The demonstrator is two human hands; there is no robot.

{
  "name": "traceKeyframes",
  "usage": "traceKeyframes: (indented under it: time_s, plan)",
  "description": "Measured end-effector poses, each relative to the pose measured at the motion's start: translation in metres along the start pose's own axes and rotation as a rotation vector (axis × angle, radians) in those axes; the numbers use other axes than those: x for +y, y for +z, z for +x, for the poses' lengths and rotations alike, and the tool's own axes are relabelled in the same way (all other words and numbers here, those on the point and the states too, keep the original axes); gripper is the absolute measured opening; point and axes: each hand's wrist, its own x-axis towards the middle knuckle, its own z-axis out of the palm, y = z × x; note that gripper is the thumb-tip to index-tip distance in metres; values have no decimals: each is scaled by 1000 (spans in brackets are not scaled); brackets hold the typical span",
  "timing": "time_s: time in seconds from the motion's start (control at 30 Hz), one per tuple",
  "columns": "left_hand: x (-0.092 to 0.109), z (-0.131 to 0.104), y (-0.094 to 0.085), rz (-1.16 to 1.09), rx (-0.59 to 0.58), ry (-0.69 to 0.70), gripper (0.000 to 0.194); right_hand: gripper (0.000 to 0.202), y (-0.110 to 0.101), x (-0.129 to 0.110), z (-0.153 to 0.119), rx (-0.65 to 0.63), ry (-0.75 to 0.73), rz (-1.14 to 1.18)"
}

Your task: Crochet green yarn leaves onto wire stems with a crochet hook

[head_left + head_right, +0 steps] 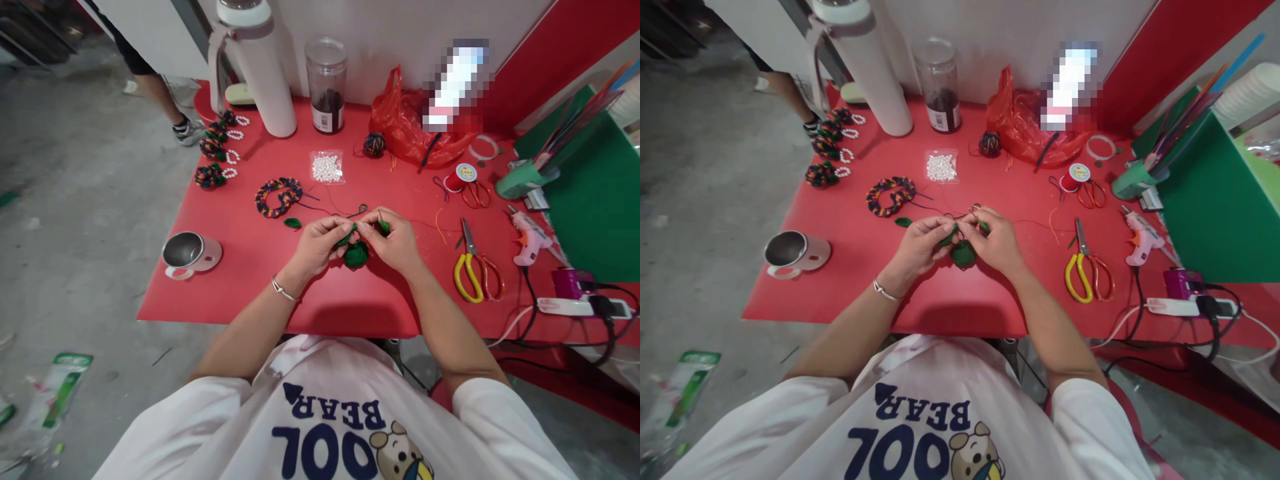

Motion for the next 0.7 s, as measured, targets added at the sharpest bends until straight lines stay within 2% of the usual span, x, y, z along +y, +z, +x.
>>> traceKeyframes:
  time_s: [0.43,0.7]
  plan:
    - [0,-2,4,63,60,73,39,16,2,-4,-1,-14,72,64]
    - [-5,0,-1,44,4,119,37,17,4,-2,-2,1,64,39]
